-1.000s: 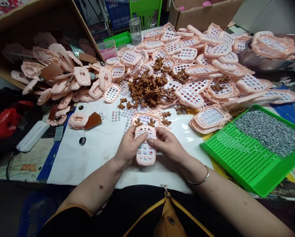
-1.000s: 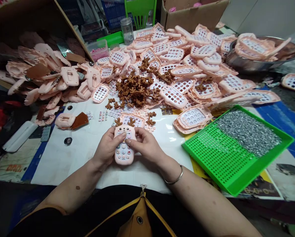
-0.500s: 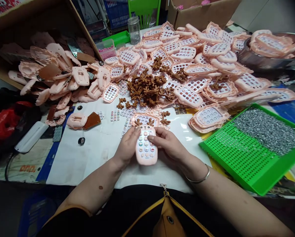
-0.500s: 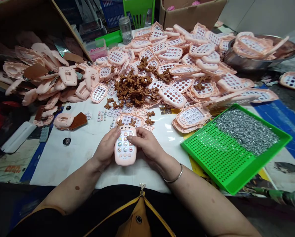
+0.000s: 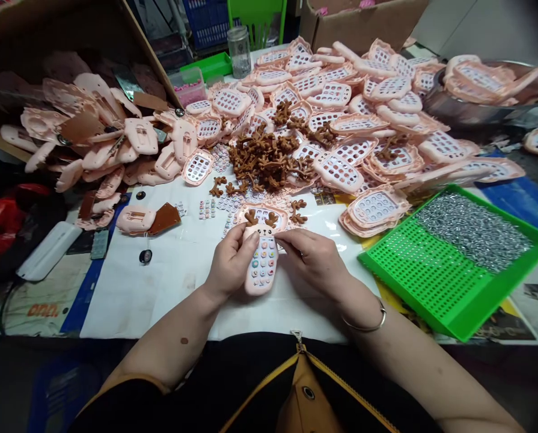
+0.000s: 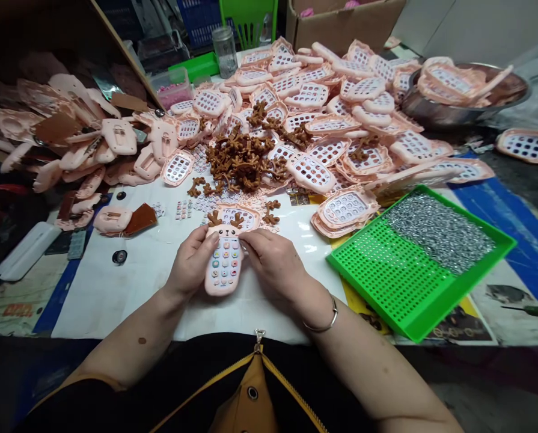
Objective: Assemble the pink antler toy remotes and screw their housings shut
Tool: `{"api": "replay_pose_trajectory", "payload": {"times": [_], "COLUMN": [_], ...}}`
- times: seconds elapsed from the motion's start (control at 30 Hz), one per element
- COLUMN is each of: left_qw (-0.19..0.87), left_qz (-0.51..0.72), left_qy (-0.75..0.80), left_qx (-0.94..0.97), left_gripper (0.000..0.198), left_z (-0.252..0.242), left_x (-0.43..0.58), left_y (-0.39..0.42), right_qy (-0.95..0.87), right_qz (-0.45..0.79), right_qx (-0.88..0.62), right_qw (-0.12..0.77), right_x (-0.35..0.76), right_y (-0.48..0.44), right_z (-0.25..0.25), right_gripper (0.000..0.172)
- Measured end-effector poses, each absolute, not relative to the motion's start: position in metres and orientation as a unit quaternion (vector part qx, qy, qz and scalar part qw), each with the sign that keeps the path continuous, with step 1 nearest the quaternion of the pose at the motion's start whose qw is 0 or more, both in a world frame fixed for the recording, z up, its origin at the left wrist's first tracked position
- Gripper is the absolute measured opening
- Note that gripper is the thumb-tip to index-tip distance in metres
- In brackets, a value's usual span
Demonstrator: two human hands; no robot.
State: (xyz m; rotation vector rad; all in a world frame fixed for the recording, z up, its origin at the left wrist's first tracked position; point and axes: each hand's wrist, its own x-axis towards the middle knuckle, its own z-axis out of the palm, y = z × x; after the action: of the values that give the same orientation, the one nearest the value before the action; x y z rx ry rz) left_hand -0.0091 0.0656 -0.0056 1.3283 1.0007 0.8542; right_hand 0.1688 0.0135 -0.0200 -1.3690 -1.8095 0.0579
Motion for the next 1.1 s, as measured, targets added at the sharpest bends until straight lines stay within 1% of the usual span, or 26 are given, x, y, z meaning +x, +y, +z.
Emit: {"api": "replay_pose_trajectory", "payload": {"times": [0.13, 0.3, 0.37, 0.53, 0.67, 0.83, 0.97, 1.1], "left_qw": [0.504, 0.411, 0.385, 0.331, 0.322, 0.355, 0.388, 0.404], "left_qz": [0.348, 0.34, 0.338, 0.347, 0.356, 0.331, 0.318, 0.324], "left_qy": [0.433, 0.424, 0.412, 0.377, 0.346, 0.336, 0.326, 0.322], "left_qx": [0.661, 0.732, 0.753, 0.792, 0.806, 0.807, 0.802, 0.793], "left_gripper": [0.036, 0.039, 0.04, 0.04, 0.04, 0.038, 0.037, 0.038], "left_z": [0.0, 0.006, 0.005, -0.002, -0.005, 0.0, 0.004, 0.003], "left_x": [-0.011, -0.01, -0.01, -0.012, -0.015, -0.017, -0.019, -0.021], "left_y": [0.062, 0.059, 0.059, 0.061, 0.064, 0.07, 0.074, 0.077], "right_qy": [-0.731, -0.739, -0.74, -0.733, -0.736, -0.766, -0.783, -0.77], "right_qz": [-0.018, -0.026, -0.014, 0.073, 0.105, 0.071, 0.061, 0.076], "right_qx": [-0.54, -0.542, -0.54, -0.551, -0.55, -0.528, -0.519, -0.519], "right_qw": [0.416, 0.399, 0.4, 0.392, 0.381, 0.36, 0.337, 0.364], "right_x": [0.169, 0.17, 0.171, 0.174, 0.176, 0.177, 0.177, 0.175], "right_y": [0.012, 0.01, 0.01, 0.01, 0.011, 0.01, 0.01, 0.012], "right_z": [-0.017, -0.017, -0.018, -0.019, -0.016, -0.014, -0.015, -0.014], "right_gripper": [0.017, 0.015, 0.016, 0.017, 0.016, 0.014, 0.017, 0.015]}}
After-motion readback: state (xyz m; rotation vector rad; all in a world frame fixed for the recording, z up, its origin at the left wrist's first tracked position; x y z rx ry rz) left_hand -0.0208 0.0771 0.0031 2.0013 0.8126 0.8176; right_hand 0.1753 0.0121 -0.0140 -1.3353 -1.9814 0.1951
